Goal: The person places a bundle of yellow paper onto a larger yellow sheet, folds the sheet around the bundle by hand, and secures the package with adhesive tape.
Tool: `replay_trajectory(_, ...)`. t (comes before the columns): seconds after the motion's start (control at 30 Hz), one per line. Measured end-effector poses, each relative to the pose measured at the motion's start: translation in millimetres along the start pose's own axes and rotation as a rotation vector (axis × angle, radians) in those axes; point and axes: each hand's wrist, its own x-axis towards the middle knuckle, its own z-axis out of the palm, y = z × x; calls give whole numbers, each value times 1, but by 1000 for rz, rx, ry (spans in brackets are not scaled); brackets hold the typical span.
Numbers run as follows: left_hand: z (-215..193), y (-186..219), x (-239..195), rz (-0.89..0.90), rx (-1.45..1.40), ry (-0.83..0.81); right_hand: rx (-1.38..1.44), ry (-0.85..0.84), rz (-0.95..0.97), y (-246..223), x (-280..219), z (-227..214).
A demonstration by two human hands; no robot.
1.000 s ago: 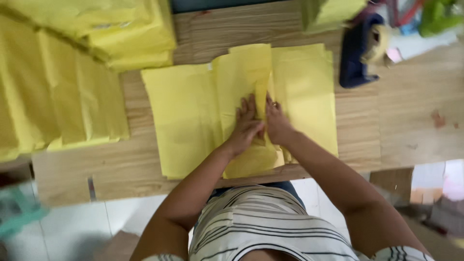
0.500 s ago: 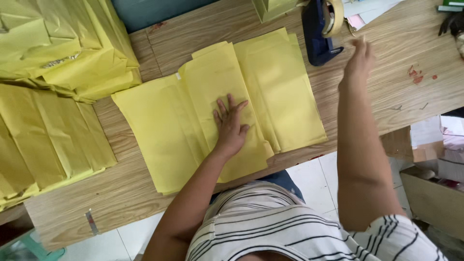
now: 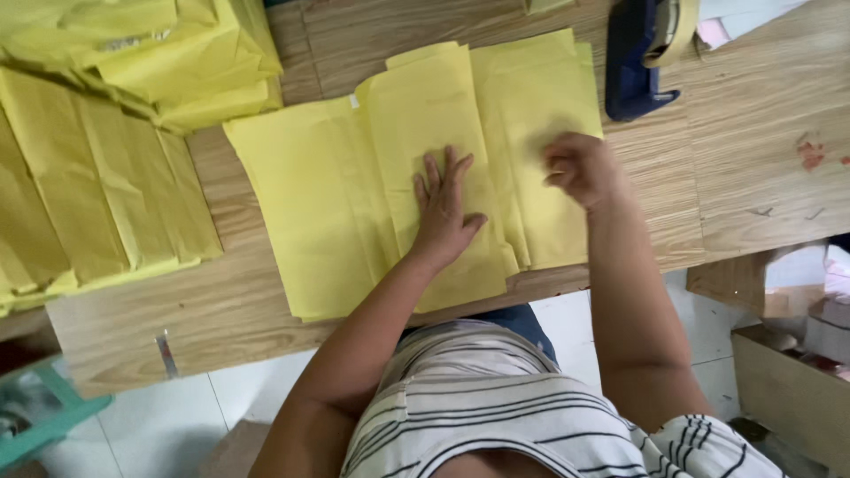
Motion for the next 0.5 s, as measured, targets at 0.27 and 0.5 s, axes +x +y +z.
replay_trajectory(0.27, 0, 3, 2, -21, 91, -41, -1994, 143, -77, -20, -90, 157)
replay_trajectory(0.5, 12, -3, 2, -12, 58, -14, -1659, 252, -408, 59, -34, 96)
